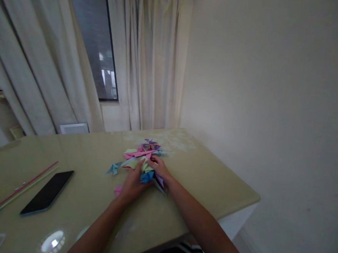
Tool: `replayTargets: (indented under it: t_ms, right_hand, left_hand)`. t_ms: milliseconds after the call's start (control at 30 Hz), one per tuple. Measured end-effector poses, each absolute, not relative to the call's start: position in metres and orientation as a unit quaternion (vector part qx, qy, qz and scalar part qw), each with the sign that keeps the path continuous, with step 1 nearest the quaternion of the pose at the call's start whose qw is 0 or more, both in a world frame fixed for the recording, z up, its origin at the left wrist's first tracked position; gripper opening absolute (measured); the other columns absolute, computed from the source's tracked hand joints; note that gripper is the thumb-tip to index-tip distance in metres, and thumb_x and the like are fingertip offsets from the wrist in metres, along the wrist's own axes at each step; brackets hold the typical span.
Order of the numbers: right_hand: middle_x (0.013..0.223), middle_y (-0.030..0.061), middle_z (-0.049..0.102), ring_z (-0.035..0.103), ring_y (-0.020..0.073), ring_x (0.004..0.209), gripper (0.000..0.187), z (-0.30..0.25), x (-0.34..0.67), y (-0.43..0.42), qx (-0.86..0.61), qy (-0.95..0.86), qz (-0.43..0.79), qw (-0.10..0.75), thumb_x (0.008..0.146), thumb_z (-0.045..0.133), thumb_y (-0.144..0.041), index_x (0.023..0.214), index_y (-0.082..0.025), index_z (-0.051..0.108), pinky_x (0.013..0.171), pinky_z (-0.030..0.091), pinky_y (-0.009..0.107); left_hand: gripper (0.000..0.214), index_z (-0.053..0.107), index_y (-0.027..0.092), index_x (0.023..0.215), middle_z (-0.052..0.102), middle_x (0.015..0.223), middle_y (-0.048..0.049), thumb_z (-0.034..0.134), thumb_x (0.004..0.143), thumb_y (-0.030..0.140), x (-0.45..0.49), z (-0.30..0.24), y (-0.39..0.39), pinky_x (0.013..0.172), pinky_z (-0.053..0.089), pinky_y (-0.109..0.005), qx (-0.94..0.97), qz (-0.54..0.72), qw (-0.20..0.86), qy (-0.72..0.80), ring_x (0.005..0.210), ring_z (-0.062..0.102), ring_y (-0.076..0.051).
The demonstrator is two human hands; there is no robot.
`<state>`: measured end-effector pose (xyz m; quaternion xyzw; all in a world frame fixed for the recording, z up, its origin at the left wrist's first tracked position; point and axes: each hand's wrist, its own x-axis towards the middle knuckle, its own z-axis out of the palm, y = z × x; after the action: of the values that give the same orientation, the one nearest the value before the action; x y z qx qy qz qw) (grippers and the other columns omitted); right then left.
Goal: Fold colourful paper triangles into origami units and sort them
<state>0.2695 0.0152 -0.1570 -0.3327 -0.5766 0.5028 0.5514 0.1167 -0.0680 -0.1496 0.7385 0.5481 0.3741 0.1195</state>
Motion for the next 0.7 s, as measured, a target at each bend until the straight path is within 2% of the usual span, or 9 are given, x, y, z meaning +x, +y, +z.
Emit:
replayTargets:
  t_ms: [67,167,267,333,533,700]
  right_hand:
    - [0.093,0.0025,0.075,0.069,0.0223,0.087,0.047,-0.158,0.274,0.012,-0.334,-0.566,0.503,0.561,0.070,0.087,-0.054,0.102,-0.022,0.076,0.080,0.056,0.033]
    - [0.089,0.0026,0.075,0.068,0.0213,0.080,0.044,-0.156,0.275,0.007,-0.334,-0.553,0.499,0.578,0.073,0.084,-0.049,0.106,-0.022,0.076,0.073,0.056,0.032]
    - [0.091,0.0035,0.076,0.069,0.0210,0.078,0.040,-0.152,0.276,0.004,-0.333,-0.542,0.480,0.604,0.077,0.080,-0.046,0.108,-0.021,0.077,0.071,0.056,0.031]
    - [0.091,0.0039,0.077,0.069,0.0214,0.080,0.037,-0.149,0.280,0.005,-0.337,-0.536,0.461,0.622,0.077,0.079,-0.041,0.107,-0.021,0.077,0.072,0.056,0.032]
    - [0.100,0.0048,0.077,0.068,0.0219,0.091,0.031,-0.149,0.295,0.010,-0.361,-0.496,0.399,0.682,0.077,0.076,-0.035,0.104,-0.021,0.078,0.086,0.056,0.034]
    - [0.102,0.0050,0.075,0.068,0.0210,0.093,0.031,-0.154,0.304,0.013,-0.378,-0.447,0.381,0.716,0.081,0.074,-0.038,0.107,-0.022,0.075,0.084,0.056,0.033]
  left_hand:
    - [0.084,0.048,0.017,0.153,0.069,0.136,-0.0173,0.077,0.079,0.044,0.116,-0.149,-0.070,0.106,0.051,-0.049,0.736,0.404,0.133,0.526,0.126,0.064,-0.036]
    - [0.063,0.060,0.021,0.142,0.071,0.135,-0.0129,0.070,0.079,0.028,0.115,-0.146,-0.070,0.106,0.052,-0.046,0.728,0.432,0.127,0.517,0.123,0.067,-0.032]
    - [0.057,0.067,0.023,0.133,0.078,0.120,-0.0092,0.065,0.076,0.021,0.111,-0.142,-0.070,0.093,0.057,-0.041,0.706,0.443,0.128,0.537,0.104,0.073,-0.028]
    - [0.055,0.068,0.023,0.131,0.079,0.113,-0.0078,0.065,0.076,0.022,0.107,-0.140,-0.070,0.088,0.059,-0.040,0.695,0.456,0.131,0.539,0.096,0.074,-0.027]
    - [0.052,0.063,0.020,0.135,0.074,0.126,-0.0125,0.065,0.087,0.039,0.094,-0.141,-0.064,0.104,0.054,-0.048,0.653,0.532,0.066,0.535,0.118,0.069,-0.032]
    - [0.054,0.059,0.018,0.138,0.069,0.131,-0.0158,0.064,0.089,0.041,0.083,-0.145,-0.060,0.109,0.051,-0.052,0.655,0.530,0.001,0.539,0.124,0.064,-0.034]
